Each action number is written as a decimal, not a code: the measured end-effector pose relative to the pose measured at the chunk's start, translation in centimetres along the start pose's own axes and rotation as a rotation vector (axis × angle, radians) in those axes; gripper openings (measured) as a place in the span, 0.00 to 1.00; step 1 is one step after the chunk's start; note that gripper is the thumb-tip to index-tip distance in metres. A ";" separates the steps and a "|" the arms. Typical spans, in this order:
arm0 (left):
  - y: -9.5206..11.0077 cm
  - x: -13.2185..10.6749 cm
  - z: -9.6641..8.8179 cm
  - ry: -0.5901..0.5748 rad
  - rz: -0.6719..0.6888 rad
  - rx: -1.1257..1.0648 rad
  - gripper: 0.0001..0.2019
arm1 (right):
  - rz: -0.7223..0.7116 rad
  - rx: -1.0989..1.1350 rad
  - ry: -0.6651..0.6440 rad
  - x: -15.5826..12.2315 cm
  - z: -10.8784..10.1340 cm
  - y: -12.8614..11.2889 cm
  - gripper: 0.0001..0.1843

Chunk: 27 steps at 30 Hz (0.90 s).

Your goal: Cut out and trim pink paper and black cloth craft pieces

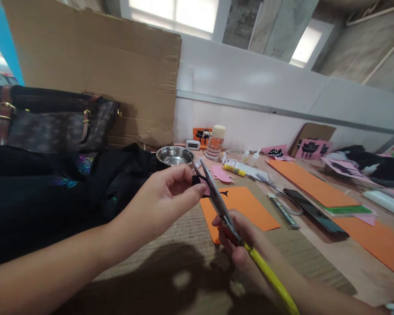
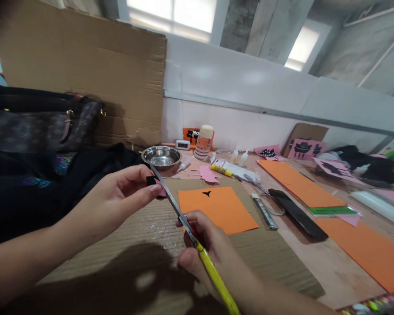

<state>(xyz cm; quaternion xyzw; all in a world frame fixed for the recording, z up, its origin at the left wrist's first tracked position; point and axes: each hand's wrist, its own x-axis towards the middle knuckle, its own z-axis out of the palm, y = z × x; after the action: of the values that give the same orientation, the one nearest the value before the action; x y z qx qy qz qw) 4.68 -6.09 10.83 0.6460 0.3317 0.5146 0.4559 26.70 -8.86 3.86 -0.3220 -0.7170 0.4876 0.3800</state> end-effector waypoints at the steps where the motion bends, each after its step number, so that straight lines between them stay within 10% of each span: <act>1: 0.0 0.0 0.0 -0.003 0.001 0.000 0.06 | 0.003 -0.001 -0.001 0.0 0.0 0.1 0.28; 27: 0.2 0.1 0.2 -0.006 0.012 0.023 0.07 | 0.073 0.068 0.040 -0.2 0.1 0.9 0.29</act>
<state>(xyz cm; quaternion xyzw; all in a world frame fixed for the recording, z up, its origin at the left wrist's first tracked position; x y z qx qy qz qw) 4.95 -6.08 11.02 0.6547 0.3323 0.5114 0.4466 26.81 -8.76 2.99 -0.3446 -0.6802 0.5186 0.3870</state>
